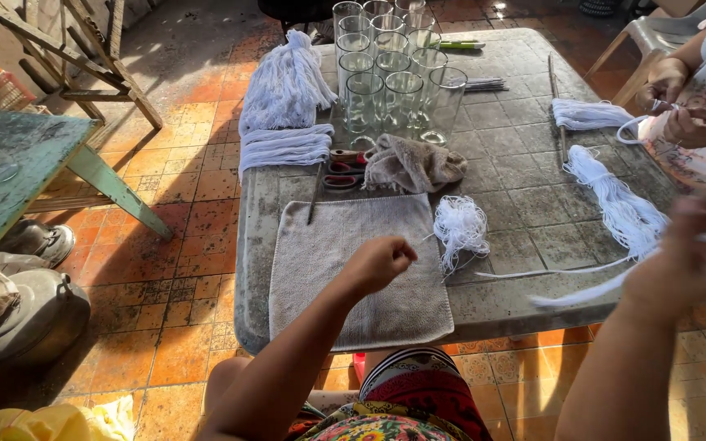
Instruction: The person is tying knots in long strands of white candle wick material and organizing them on a table.
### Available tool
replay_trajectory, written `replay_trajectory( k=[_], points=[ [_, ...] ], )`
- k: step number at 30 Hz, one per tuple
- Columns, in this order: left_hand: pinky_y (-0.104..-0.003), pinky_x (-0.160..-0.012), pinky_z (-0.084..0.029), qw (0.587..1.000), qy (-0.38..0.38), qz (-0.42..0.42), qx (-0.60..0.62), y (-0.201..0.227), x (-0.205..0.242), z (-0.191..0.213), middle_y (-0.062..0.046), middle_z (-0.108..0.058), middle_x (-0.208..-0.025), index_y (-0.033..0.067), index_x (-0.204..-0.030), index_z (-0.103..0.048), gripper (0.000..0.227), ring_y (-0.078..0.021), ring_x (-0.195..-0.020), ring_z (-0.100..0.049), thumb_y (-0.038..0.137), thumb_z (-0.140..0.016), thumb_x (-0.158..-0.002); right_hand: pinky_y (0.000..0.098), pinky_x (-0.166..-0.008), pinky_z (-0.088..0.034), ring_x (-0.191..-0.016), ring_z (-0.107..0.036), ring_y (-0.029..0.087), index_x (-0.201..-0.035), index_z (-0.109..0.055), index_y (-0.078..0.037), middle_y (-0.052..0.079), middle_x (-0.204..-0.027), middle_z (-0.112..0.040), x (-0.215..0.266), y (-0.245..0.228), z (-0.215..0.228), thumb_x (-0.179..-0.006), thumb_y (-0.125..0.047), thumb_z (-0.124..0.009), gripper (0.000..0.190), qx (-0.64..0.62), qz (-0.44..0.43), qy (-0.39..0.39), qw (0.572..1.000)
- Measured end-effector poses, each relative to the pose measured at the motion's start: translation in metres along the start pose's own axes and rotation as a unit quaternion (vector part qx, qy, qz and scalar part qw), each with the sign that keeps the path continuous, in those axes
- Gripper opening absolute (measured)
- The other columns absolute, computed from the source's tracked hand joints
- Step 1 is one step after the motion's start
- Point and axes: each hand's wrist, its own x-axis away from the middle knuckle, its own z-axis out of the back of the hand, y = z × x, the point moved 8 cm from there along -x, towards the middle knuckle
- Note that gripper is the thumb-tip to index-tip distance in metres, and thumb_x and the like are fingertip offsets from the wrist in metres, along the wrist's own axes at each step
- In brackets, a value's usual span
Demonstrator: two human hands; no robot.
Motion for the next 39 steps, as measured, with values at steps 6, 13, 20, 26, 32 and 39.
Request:
replay_trajectory(
  k=[6,13,20,26,32,39],
  points=[
    [-0.039,-0.076,-0.056,0.988,0.133,-0.055,-0.05,-0.018,-0.096,-0.027,-0.009,-0.068,-0.096,0.0142,-0.102,-0.077,0.024,-0.0288,-0.09,-0.071,0.034,-0.064,-0.098,0.0539,-0.078,-0.059,-0.096,-0.066,0.049,-0.16,-0.042,-0.007,0.04,-0.132,-0.053,0.068,0.008,-0.128,-0.082,-0.01,-0.084,0.088,0.205,-0.164,-0.402,0.877],
    [-0.047,-0.083,-0.057,0.989,0.121,-0.061,-0.056,0.007,-0.095,-0.031,-0.012,-0.061,-0.113,0.0156,-0.096,-0.077,0.017,-0.0399,-0.102,-0.07,0.031,-0.07,-0.094,0.0578,-0.103,-0.052,-0.115,-0.066,0.046,-0.162,-0.035,-0.037,0.018,-0.13,-0.068,0.146,0.08,-0.144,-0.082,-0.017,-0.07,0.09,0.242,-0.26,-0.506,0.786],
    [-0.042,-0.092,-0.059,0.825,0.091,-0.172,0.532,0.002,0.003,0.113,-0.015,-0.068,-0.096,0.0086,-0.104,-0.062,0.007,-0.0305,-0.1,-0.072,0.013,-0.056,-0.105,0.045,-0.076,-0.059,-0.079,-0.072,0.031,-0.139,-0.068,-0.024,0.009,-0.097,-0.078,0.128,0.12,-0.116,-0.085,-0.017,-0.079,0.056,0.251,-0.155,-0.387,0.874],
    [-0.037,-0.09,-0.063,0.744,0.307,-0.183,0.565,-0.049,0.11,0.232,-0.003,-0.065,-0.08,0.0189,-0.096,-0.061,0.012,-0.0197,-0.086,-0.072,0.02,-0.057,-0.107,0.0401,-0.077,-0.059,-0.08,-0.072,0.025,-0.13,-0.074,-0.026,0.001,-0.096,-0.078,0.124,0.128,-0.105,-0.085,-0.022,-0.082,0.046,0.287,-0.117,-0.389,0.867],
    [-0.02,-0.063,-0.053,0.831,0.443,-0.118,0.315,-0.075,0.155,0.254,-0.001,-0.059,-0.077,0.0161,-0.102,-0.059,0.012,-0.0073,-0.063,-0.056,0.02,-0.053,-0.112,0.0457,-0.084,-0.06,-0.095,-0.07,0.031,-0.144,-0.063,-0.03,0.007,-0.121,-0.065,0.121,0.068,-0.129,-0.079,-0.013,-0.078,0.069,0.287,-0.113,-0.447,0.84],
    [-0.049,-0.083,-0.057,0.994,0.034,-0.103,0.018,0.028,0.094,0.085,-0.025,-0.074,-0.083,0.0016,-0.113,-0.074,0.021,-0.0382,-0.084,-0.073,0.007,-0.071,-0.092,0.0247,-0.047,-0.052,-0.057,-0.055,0.016,-0.146,-0.057,-0.006,0.019,-0.1,-0.071,0.178,-0.07,-0.204,-0.081,-0.003,-0.078,0.069,-0.199,-0.276,-0.563,0.753]
  ],
)
